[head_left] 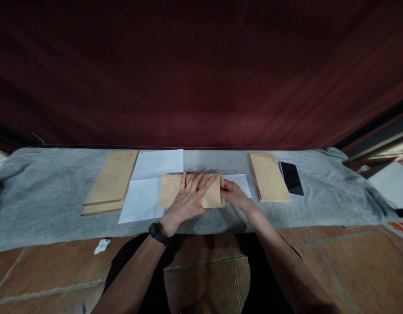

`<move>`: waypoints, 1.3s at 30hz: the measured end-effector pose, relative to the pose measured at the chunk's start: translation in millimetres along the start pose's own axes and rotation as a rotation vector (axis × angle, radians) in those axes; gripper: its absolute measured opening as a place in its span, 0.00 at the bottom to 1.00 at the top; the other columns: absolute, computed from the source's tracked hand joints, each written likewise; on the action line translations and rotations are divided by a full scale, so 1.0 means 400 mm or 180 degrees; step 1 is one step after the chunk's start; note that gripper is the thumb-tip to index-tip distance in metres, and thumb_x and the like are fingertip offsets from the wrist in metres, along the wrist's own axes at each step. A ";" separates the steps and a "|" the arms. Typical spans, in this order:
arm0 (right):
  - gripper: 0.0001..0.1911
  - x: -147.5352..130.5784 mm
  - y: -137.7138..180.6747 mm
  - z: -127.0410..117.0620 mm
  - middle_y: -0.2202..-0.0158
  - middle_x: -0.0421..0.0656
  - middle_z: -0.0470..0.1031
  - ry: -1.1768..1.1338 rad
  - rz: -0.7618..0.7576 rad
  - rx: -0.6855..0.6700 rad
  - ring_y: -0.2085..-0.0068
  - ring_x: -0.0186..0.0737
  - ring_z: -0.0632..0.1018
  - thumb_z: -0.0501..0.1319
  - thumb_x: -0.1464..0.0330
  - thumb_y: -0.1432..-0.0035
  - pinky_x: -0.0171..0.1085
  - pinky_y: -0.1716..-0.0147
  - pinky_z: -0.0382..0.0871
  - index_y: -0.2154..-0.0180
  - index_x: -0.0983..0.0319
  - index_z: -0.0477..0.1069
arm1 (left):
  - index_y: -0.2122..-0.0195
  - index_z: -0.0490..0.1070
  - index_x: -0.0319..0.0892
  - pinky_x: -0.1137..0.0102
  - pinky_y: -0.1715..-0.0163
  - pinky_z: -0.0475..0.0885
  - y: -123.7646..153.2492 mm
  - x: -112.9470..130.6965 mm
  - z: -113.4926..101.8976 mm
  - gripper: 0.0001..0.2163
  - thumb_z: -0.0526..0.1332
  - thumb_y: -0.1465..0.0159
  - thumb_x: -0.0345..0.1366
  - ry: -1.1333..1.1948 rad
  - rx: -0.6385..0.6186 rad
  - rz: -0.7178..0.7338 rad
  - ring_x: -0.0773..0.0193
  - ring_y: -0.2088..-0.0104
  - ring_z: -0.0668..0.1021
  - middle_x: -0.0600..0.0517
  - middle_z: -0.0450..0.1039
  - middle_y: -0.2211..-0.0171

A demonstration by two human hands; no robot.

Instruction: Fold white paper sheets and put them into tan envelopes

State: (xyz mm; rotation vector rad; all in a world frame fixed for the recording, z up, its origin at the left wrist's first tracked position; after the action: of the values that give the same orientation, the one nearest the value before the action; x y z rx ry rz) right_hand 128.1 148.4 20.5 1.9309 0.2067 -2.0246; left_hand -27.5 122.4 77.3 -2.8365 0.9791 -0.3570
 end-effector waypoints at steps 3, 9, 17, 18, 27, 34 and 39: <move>0.13 0.006 -0.003 -0.012 0.64 0.38 0.81 0.0284 -0.0123 0.0202 0.61 0.42 0.78 0.66 0.64 0.50 0.40 0.57 0.73 0.60 0.60 0.77 | 0.27 0.43 0.49 0.43 0.32 0.39 0.004 -0.009 0.013 0.52 0.72 0.48 0.49 -0.0008 -0.0058 0.0004 0.40 0.30 0.55 0.38 0.46 0.28; 0.14 0.001 0.004 -0.027 0.63 0.38 0.80 0.0498 -0.0278 0.0175 0.60 0.42 0.78 0.62 0.67 0.49 0.40 0.55 0.73 0.59 0.61 0.77 | 0.27 0.42 0.47 0.41 0.32 0.42 0.005 -0.022 0.018 0.54 0.72 0.49 0.51 0.0080 -0.0058 -0.0035 0.39 0.32 0.58 0.38 0.52 0.30; 0.11 0.002 0.022 -0.058 0.67 0.41 0.78 0.1685 -0.0116 0.0879 0.65 0.41 0.77 0.58 0.72 0.49 0.38 0.62 0.72 0.61 0.60 0.72 | 0.27 0.45 0.45 0.43 0.32 0.39 -0.004 -0.002 -0.004 0.48 0.69 0.44 0.46 -0.0092 0.0098 0.0004 0.43 0.35 0.63 0.38 0.62 0.37; 0.10 -0.011 0.026 -0.063 0.66 0.42 0.78 0.1858 -0.0190 0.1041 0.65 0.41 0.77 0.58 0.72 0.48 0.39 0.61 0.72 0.61 0.60 0.72 | 0.27 0.44 0.45 0.44 0.32 0.40 -0.005 -0.002 -0.003 0.47 0.69 0.44 0.46 -0.0103 0.0106 -0.0015 0.43 0.35 0.63 0.38 0.62 0.38; 0.13 -0.067 0.061 -0.100 0.65 0.42 0.78 0.0531 -0.0464 0.0928 0.64 0.40 0.78 0.58 0.59 0.41 0.39 0.60 0.74 0.61 0.59 0.75 | 0.27 0.39 0.43 0.46 0.31 0.42 -0.013 -0.005 0.017 0.51 0.69 0.44 0.48 0.0022 0.0085 -0.0045 0.44 0.35 0.63 0.38 0.63 0.38; 0.06 0.000 0.089 -0.046 0.72 0.36 0.75 0.0825 0.0375 -0.0607 0.70 0.35 0.72 0.60 0.72 0.49 0.33 0.70 0.67 0.72 0.61 0.77 | 0.27 0.41 0.45 0.46 0.32 0.44 -0.008 0.039 0.037 0.47 0.68 0.42 0.45 0.0203 -0.0092 0.0280 0.44 0.35 0.64 0.39 0.61 0.36; 0.06 -0.001 0.094 -0.049 0.69 0.36 0.77 0.1036 0.0264 -0.0611 0.70 0.35 0.74 0.69 0.72 0.52 0.31 0.73 0.70 0.67 0.61 0.79 | 0.27 0.44 0.47 0.47 0.32 0.46 -0.002 0.066 0.040 0.45 0.67 0.41 0.44 0.0331 -0.0175 0.0469 0.46 0.36 0.64 0.41 0.63 0.37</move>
State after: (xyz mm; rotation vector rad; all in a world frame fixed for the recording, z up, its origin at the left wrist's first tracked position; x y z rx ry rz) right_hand 159.1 119.7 24.1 2.0948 0.3771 -1.5675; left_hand -2.8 107.2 66.7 -2.7959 1.2280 -0.4725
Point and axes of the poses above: each hand's wrist, its own y-axis away from the middle knuckle, its own z-axis out of the palm, x = y × z, the point moved 6 cm from there along -y, towards the middle knuckle
